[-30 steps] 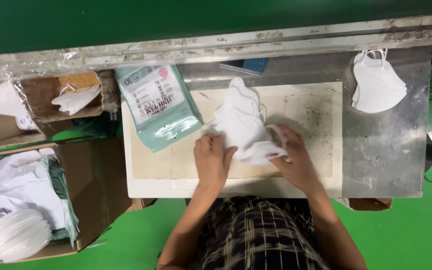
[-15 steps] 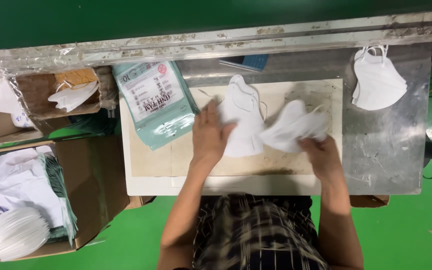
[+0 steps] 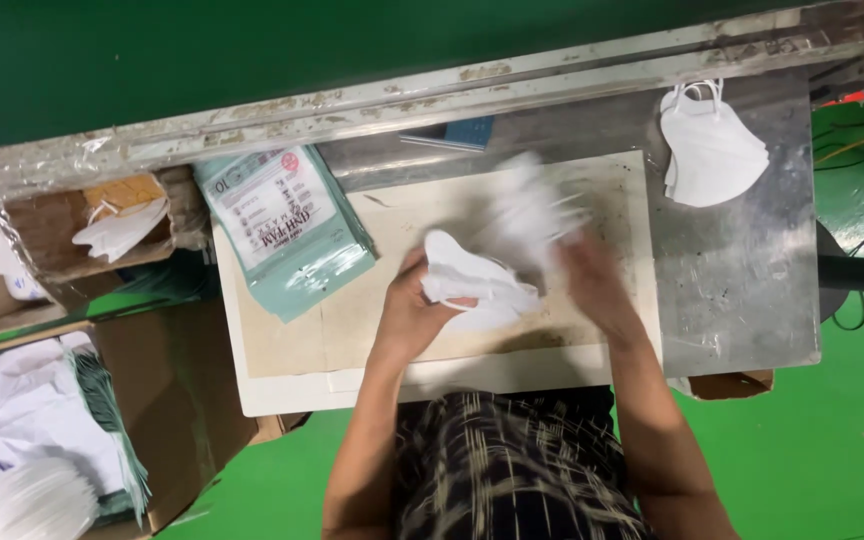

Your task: Packing several face masks into plastic bags at a manufacturing facility.

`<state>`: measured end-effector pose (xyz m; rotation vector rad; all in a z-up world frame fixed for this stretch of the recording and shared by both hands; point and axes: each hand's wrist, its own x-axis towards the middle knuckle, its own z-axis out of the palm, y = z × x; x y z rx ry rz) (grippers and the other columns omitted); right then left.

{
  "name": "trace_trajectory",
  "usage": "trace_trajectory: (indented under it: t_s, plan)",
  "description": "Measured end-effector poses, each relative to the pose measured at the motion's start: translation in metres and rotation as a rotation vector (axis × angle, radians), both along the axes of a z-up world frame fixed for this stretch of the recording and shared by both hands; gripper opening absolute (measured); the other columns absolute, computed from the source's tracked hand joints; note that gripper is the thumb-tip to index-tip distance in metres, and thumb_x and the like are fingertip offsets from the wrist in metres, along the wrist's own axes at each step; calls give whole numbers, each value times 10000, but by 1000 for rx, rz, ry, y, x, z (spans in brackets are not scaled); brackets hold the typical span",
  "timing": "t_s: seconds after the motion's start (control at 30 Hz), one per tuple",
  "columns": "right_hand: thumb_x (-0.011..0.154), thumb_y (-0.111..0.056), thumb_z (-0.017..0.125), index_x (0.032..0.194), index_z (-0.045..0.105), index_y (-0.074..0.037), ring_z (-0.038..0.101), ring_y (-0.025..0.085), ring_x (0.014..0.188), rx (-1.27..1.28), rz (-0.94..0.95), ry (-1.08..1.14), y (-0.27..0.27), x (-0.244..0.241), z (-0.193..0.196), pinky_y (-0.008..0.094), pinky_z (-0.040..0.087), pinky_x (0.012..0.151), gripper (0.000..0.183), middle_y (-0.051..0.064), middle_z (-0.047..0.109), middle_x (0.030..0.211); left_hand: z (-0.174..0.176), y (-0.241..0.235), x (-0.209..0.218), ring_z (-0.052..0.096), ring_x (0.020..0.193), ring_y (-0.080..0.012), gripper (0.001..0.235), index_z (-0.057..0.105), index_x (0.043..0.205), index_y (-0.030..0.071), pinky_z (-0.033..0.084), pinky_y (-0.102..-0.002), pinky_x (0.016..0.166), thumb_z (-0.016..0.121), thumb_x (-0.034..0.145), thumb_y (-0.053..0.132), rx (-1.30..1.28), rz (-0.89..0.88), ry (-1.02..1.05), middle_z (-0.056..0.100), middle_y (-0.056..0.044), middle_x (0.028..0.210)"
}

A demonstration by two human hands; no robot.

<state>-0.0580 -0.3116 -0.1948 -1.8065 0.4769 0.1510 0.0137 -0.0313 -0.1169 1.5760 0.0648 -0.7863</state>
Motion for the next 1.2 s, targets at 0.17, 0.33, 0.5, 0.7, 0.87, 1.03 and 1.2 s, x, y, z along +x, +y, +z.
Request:
trace_trajectory:
  t_s: [0.17,0.33,0.5,0.7,0.87,1.03,1.2]
  plan:
    - [871,-226,745,1213,628,-30,696,170,930,86,419,-440,32,13,135,297,560,805,411,85,722,1044,82,-10,-1,592,1392,-244,500,670,1270,92,580,-382,1058,867,816,19,-38,-24,-636,501,-164,1578]
    - [764,-163,827,1189,712,-160,773,137,928,-100,406,-470,26,-1,95,288,613,824,440,41,779,1053,116,-1,10,313,1456,-408,1155,205,1584,156,199,-530,1255,902,678,320,-65,-105,-1052,334,-184,1590]
    - [719,-127,815,1399,547,-95,675,301,1129,-329,406,-364,44,14,67,398,582,967,731,151,662,1288,-8,20,-3,354,1532,-375,1226,121,1647,40,-30,-615,1320,912,737,261,414,-482,-787,361,-230,1627]
    - [767,-119,801,1542,372,-171,678,267,1171,-25,316,28,55,19,92,387,563,1004,888,127,638,1357,37,12,1,302,1478,-518,1276,241,1558,39,78,-538,1245,957,511,176,393,-444,-733,413,-329,1558]
    - [724,-330,839,1575,273,-166,565,350,1268,-118,362,-111,55,14,101,434,520,1034,1035,184,499,1449,27,22,-17,481,1407,-407,1013,283,1553,57,104,-551,1294,871,732,134,363,-395,-715,541,-241,1432]
    - [582,-590,863,1590,134,-302,244,413,1466,-506,409,-645,69,13,167,533,257,1182,1277,176,278,1580,37,2,-14,676,1175,-265,720,382,1467,116,114,-548,1326,747,854,21,341,-320,-736,650,-159,1343]
    - [464,-584,951,1598,21,-138,140,450,1489,-553,551,-554,47,-5,127,571,161,1207,1533,280,125,1607,19,-8,-17,711,1127,-268,714,369,1478,131,153,-559,1359,712,871,-22,311,-358,-761,691,-132,1275]
